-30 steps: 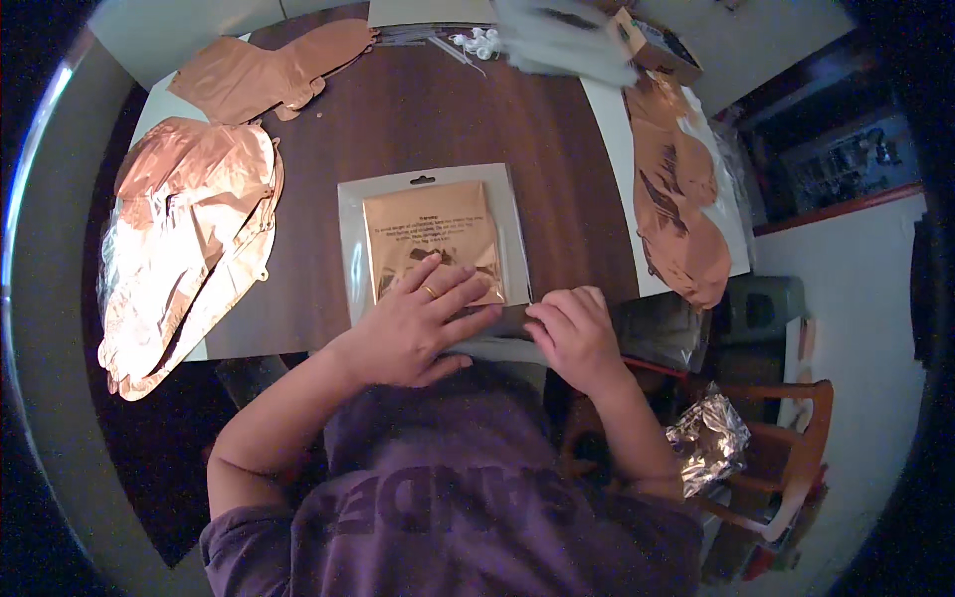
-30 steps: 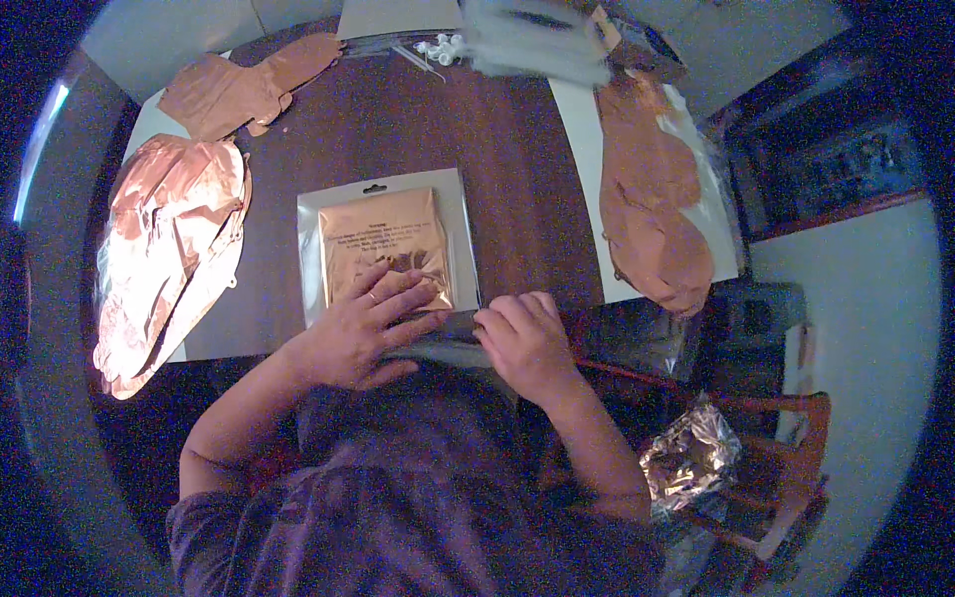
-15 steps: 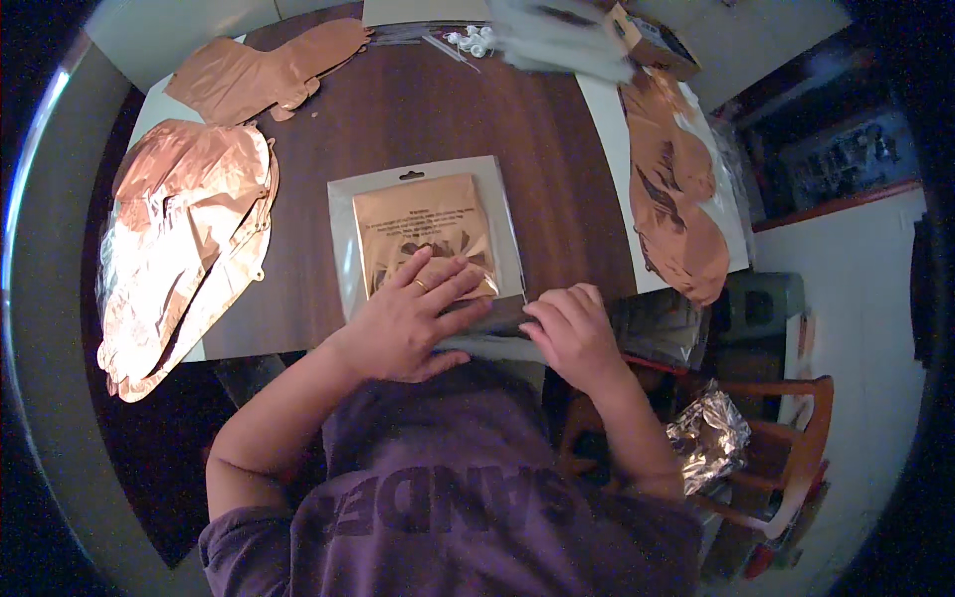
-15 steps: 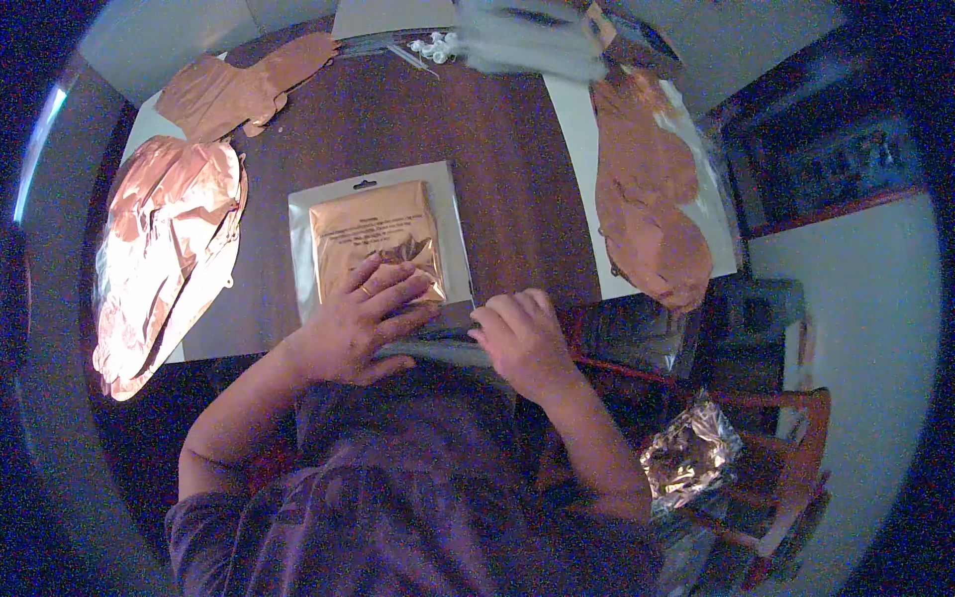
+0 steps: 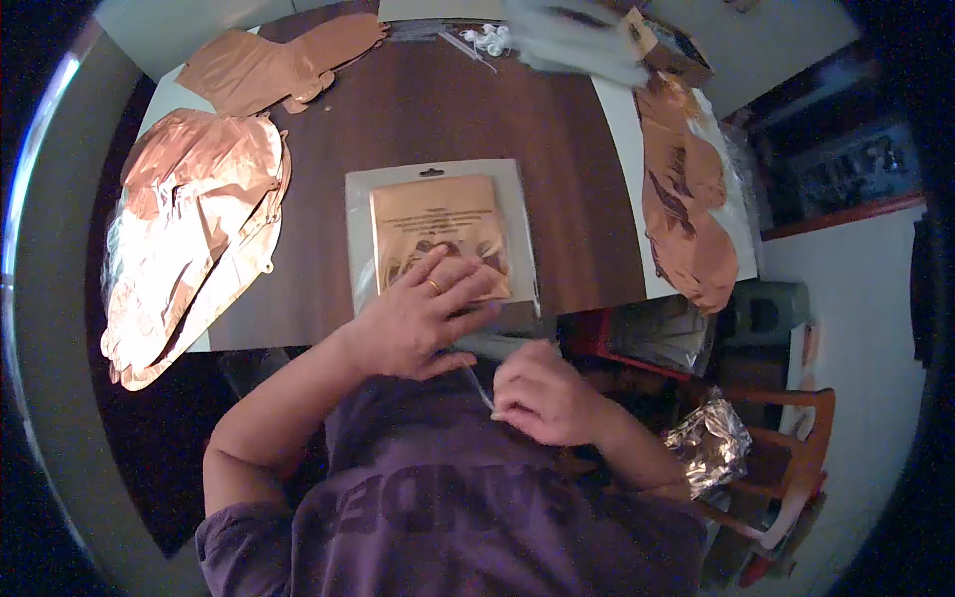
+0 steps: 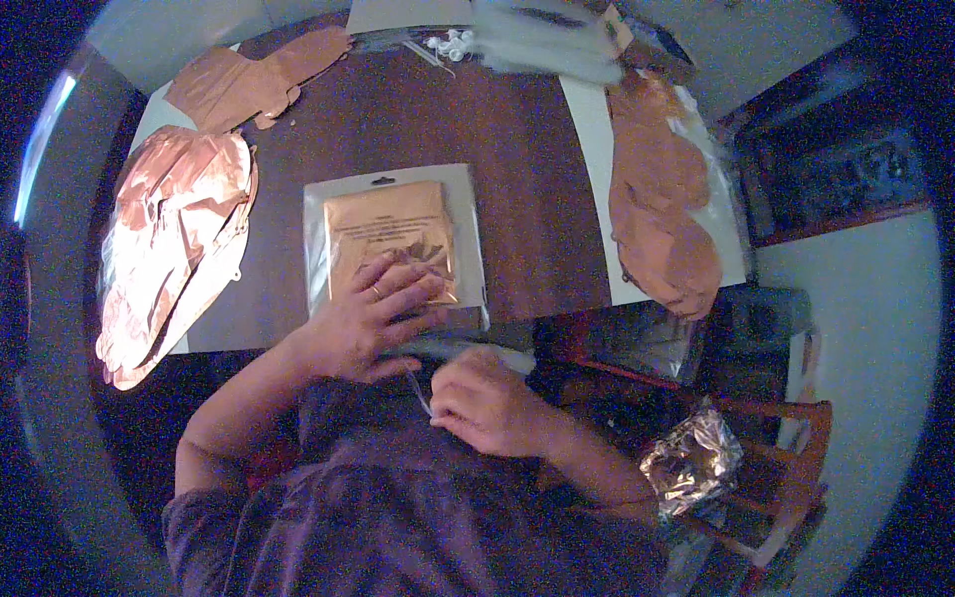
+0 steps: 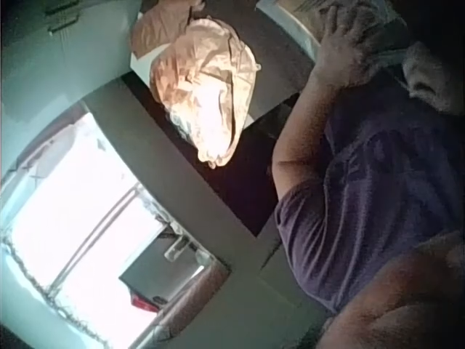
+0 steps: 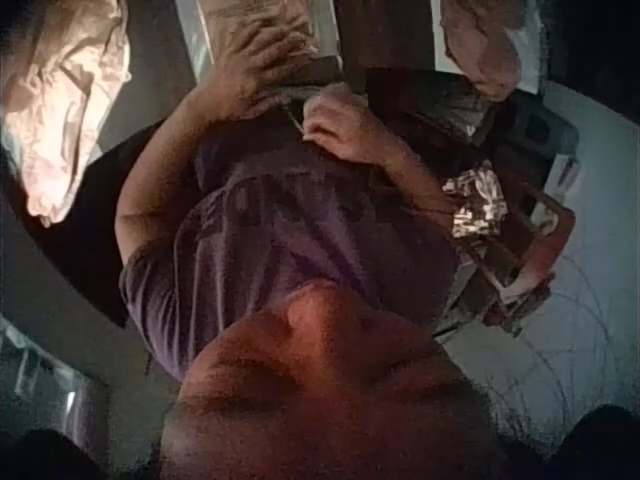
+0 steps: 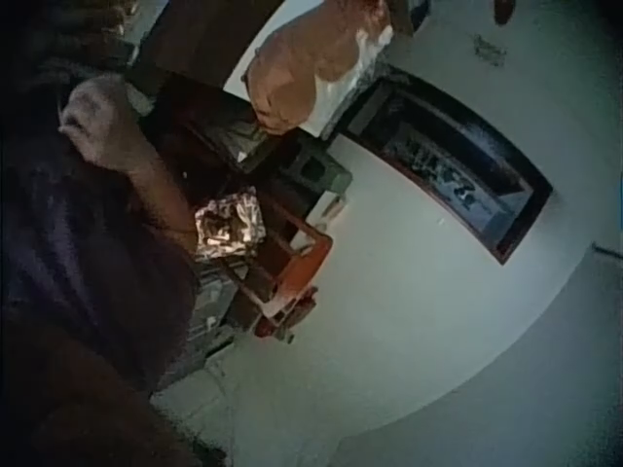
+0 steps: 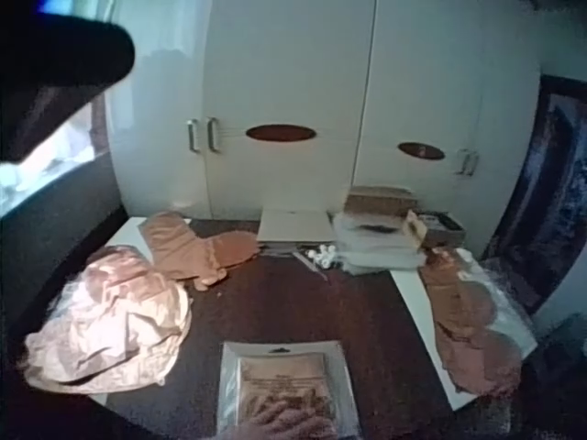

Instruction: Folding a large foil balloon and placing it into a plastic retail sleeve with a cardboard insert.

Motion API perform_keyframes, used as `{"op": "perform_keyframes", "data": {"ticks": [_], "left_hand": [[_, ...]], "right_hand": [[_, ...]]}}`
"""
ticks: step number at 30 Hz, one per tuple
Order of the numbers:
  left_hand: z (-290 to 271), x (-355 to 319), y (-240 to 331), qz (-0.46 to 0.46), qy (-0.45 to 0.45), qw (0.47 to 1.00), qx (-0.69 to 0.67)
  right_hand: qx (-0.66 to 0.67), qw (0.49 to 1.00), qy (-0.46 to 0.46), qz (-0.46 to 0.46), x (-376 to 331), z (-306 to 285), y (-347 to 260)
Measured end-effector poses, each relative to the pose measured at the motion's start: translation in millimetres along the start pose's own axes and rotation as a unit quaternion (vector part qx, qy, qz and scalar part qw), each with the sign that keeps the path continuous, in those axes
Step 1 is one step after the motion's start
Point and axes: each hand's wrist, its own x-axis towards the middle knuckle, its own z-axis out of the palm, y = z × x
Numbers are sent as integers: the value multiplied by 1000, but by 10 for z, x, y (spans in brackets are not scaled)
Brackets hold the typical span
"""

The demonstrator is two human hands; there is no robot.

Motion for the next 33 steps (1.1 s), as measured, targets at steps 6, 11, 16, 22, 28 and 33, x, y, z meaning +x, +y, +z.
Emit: {"op": "perform_keyframes", "data": {"ticks": [6, 11, 16, 22, 28, 33], "left_hand": [[36, -268, 17, 88, 98, 983, 124], [-147, -907, 243, -138, 188, 949, 211], [250, -2400, 389, -397, 209, 862, 234], [1709, -5480, 420, -870, 163, 465, -12], [1541, -4686, -676, -844, 149, 512, -60], [1364, -4615, -434, -819, 131, 551, -94]], "right_hand": [[27, 993, 20, 117, 241, -299, 296], [-54, 989, -32, 134, 263, -338, 318], [-65, 987, -42, 139, 275, -330, 297], [-52, 991, -45, 114, 298, -378, 314], [-67, 990, -32, 121, 290, -282, 291], [-47, 990, -11, 136, 245, -296, 298]]}}
